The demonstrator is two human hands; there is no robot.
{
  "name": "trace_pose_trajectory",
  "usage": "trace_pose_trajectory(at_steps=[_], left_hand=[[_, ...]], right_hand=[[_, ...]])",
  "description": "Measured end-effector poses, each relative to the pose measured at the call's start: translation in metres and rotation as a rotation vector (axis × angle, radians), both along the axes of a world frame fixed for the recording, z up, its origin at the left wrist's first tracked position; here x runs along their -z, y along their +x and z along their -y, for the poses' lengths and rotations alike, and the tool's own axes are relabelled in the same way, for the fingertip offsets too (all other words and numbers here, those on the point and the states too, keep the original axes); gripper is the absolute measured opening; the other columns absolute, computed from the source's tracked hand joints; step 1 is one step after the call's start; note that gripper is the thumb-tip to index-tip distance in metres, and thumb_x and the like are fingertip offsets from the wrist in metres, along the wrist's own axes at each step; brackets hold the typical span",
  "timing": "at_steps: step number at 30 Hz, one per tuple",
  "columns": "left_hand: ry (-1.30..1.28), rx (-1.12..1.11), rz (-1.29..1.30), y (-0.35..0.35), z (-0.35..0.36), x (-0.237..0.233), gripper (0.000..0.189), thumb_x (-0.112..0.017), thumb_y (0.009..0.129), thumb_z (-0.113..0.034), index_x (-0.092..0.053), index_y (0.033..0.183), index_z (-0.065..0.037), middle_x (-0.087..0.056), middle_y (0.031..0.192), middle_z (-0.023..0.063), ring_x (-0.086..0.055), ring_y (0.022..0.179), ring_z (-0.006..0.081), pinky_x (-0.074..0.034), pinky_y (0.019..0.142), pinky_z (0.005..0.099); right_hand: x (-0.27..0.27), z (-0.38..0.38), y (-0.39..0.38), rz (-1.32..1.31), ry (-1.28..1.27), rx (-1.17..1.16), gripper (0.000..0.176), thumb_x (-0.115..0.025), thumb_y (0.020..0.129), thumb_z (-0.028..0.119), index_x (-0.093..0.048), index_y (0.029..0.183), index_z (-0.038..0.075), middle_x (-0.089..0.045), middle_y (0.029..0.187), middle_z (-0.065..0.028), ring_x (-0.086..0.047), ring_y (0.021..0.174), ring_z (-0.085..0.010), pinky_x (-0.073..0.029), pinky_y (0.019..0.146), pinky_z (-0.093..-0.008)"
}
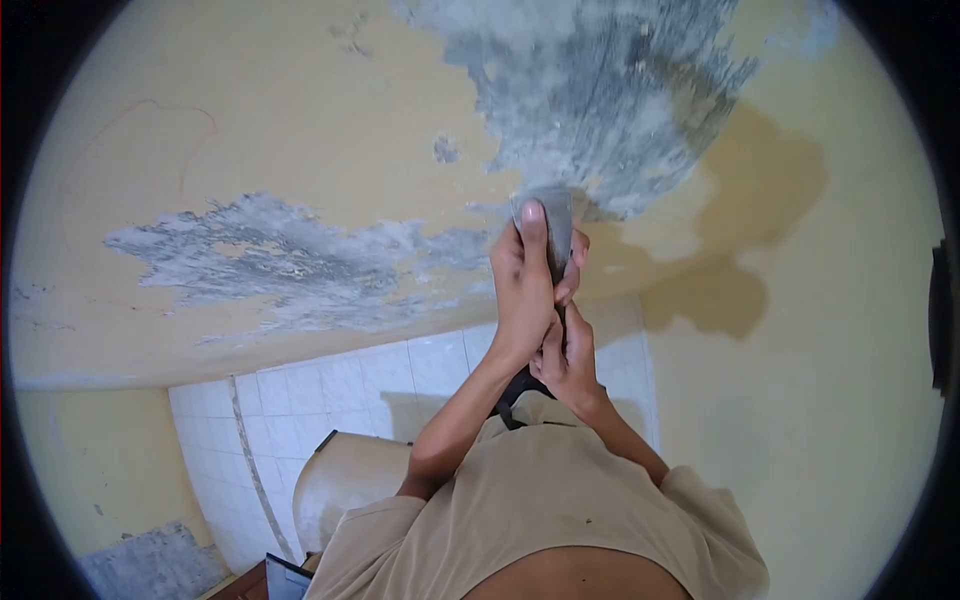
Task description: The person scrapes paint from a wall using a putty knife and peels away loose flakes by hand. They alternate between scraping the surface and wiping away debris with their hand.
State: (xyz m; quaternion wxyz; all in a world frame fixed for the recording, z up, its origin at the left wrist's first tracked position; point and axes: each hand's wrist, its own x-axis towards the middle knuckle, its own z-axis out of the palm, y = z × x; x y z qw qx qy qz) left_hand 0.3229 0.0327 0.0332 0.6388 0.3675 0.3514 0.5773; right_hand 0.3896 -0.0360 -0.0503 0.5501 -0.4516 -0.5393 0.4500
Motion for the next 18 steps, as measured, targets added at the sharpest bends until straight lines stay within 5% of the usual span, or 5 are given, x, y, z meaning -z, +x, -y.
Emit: trace_pose_trajectory(at_steps=[15,18], left_hand=[[-0.058,-0.037,0.024,0.006,0.001,0.032,0.058,-0.039,0.100,-0.053,-0.057,0.089,0.001,-0.056,0.067,0.0056,-0.034,0.042,0.0045,-0.028,0.040,0.0204],[0.072,-0.025,0.002,0.000,-0.009,-0.031,0.058,-0.039,0.100,-0.053,-0.057,0.086,0.000,-0.056,0.067,0.0053,-0.036,0.043,0.0044,-0.028,0.040,0.0203]], right_hand=[[0.019,0.001,0.010,0.048,-0.085,0.034,0.035,-0.042,0.099,0.022,-0.046,0.123,-0.003,-0.055,0.059,-0.0090,-0.057,0.050,-0.0172,-0.045,0.049,-0.0306],[-0.022,-0.021,0.006,0.030,-0.011,0.012,0.037,-0.042,0.100,0.023,-0.046,0.125,-0.003,-0.055,0.061,-0.0090,-0.059,0.054,-0.0171,-0.046,0.052,-0.0291]])
